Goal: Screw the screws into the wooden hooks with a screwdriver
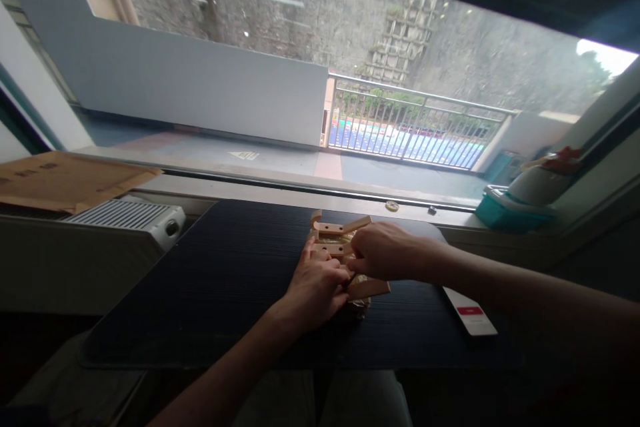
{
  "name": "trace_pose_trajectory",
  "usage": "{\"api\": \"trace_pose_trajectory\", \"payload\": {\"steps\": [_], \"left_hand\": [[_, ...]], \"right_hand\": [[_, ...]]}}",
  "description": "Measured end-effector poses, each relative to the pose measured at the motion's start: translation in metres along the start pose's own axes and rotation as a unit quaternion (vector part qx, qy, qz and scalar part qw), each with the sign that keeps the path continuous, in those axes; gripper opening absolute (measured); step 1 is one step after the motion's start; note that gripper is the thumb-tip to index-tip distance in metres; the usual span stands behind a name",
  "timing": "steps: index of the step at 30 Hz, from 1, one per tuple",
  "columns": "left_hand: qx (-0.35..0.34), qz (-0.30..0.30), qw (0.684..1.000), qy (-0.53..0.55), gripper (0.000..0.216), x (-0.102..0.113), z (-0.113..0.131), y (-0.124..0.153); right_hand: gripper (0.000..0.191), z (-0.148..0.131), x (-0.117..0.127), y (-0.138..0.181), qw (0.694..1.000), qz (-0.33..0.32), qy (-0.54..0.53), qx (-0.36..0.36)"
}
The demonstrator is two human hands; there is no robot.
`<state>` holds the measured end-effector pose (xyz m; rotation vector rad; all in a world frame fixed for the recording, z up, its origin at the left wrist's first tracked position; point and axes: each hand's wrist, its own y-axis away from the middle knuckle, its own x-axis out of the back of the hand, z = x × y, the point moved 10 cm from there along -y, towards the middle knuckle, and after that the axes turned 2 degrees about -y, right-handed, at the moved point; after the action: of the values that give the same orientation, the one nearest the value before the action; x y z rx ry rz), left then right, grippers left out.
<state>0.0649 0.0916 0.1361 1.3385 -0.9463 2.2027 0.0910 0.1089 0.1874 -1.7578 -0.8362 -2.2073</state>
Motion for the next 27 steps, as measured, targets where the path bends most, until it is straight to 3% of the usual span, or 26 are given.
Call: {"api": "trace_pose_trajectory", "payload": {"steps": [7, 18, 23, 27], "left_hand": [[-0.035, 0.01, 0.999, 0.01, 0.012, 0.013, 0.006, -0.006], [0.001, -0.011, 0.999, -0.054, 0.017, 0.001, -0.029, -0.053], [0.003, 0.009, 1.0, -0.025, 0.021, 0.001, -0.036, -0.057], [0.022, -0.005, 1.0, -0.021, 0.011, -0.006, -0.044, -0.057]], "right_hand": [[0.02, -0.009, 0.008, -0.005, 0.999, 0.046, 0.018, 0.021], [0.019, 0.033, 0.021, -0.032, 0.995, 0.1, 0.014, 0.018], [0.017, 0.042, 0.019, -0.035, 0.993, 0.11, -0.019, 0.034], [0.016, 0.038, 0.017, -0.039, 0.991, 0.109, -0.042, 0.06]]}}
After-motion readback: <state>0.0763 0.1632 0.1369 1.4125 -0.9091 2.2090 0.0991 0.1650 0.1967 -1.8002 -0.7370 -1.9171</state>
